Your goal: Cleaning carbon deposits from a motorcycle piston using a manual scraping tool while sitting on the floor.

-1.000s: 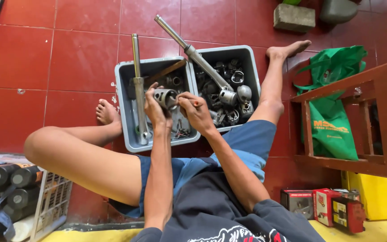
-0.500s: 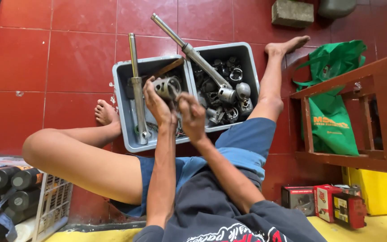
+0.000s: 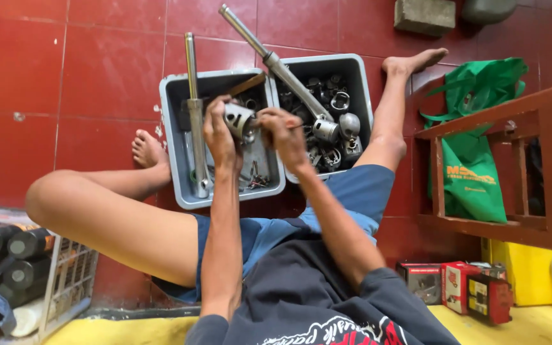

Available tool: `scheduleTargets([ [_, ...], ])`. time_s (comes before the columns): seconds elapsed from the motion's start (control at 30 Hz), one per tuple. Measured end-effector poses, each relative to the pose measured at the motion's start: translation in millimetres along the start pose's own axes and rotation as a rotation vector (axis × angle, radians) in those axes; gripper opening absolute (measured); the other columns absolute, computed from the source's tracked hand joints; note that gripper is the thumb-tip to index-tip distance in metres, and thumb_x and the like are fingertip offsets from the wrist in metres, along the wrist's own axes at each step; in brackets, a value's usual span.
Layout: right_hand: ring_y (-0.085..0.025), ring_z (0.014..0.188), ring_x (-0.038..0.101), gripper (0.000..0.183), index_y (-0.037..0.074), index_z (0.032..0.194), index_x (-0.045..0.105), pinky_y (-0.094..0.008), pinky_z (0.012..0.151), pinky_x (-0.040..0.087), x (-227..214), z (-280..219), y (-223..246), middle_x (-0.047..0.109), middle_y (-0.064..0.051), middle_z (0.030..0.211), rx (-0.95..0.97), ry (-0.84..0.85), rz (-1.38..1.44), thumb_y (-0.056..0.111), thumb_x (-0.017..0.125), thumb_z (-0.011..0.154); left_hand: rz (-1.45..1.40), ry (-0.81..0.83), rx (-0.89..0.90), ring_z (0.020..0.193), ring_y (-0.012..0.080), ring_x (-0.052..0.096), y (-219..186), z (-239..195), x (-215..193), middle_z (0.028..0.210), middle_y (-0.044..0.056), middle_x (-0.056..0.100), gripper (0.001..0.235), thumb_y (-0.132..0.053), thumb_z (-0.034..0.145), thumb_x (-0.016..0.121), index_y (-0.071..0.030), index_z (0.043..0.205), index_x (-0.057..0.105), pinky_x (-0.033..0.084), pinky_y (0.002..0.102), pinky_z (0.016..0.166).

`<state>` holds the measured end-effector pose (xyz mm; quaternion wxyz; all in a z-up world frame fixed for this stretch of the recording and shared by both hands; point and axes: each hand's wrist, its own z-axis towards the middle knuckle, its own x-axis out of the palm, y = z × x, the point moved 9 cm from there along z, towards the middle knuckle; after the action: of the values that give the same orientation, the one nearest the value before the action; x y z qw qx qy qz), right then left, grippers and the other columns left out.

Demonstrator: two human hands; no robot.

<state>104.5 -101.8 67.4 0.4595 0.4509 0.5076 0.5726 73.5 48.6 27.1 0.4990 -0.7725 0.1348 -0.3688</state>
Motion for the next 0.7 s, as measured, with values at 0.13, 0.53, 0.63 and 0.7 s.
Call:
scheduleTargets([
  [0.13,-0.011,0.046,0.044,0.024,0.005,0.085,0.069,-0.028,0.044,0.038,0.3,-1.9,5.6,0.051,-0.007,0.055,-0.020,0.042,0.043,0.019,0.058,0.102,-0.033,-0.021,0.041,0.091,0.0147,0.064,-0.8,10.7,5.2,0.096,0.009,0.073,0.027,-0.036,0.093,0.064,-0.014,0.104,0.076,0.057,0.028,0.079],
  [0.53,-0.017,0.038,0.049,0.019,0.012,0.088,0.065,-0.025,0.037,0.035,-147.8,-25.7,-59.6,0.049,-0.010,0.049,0.259,-0.386,0.061,0.029,0.058,0.093,0.065,-0.387,-0.123,0.104,0.0208,0.060,81.6,82.9,-96.0,0.117,0.007,0.066,0.032,-0.043,0.088,0.072,-0.021,0.112,0.075,0.059,0.041,0.084],
  [0.63,-0.016,0.039,0.054,0.016,0.013,0.088,0.068,-0.025,0.038,0.040,-144.6,-36.3,-120.7,0.053,-0.007,0.049,0.429,-0.352,-0.041,0.025,0.059,0.094,0.030,-0.264,-0.357,0.098,0.0230,0.057,112.4,58.2,-72.1,0.111,0.007,0.058,0.031,-0.038,0.086,0.069,-0.021,0.112,0.071,0.057,0.039,0.076],
  [0.7,-0.013,0.043,0.052,0.020,0.010,0.091,0.070,-0.023,0.043,0.040,-128.2,-43.4,-147.8,0.053,-0.008,0.051,0.560,-0.288,0.022,0.026,0.058,0.092,-0.114,-0.255,-0.557,0.104,0.0302,0.052,149.8,53.2,-66.9,0.118,0.013,0.053,0.039,-0.035,0.082,0.075,-0.014,0.114,0.071,0.055,0.050,0.082],
])
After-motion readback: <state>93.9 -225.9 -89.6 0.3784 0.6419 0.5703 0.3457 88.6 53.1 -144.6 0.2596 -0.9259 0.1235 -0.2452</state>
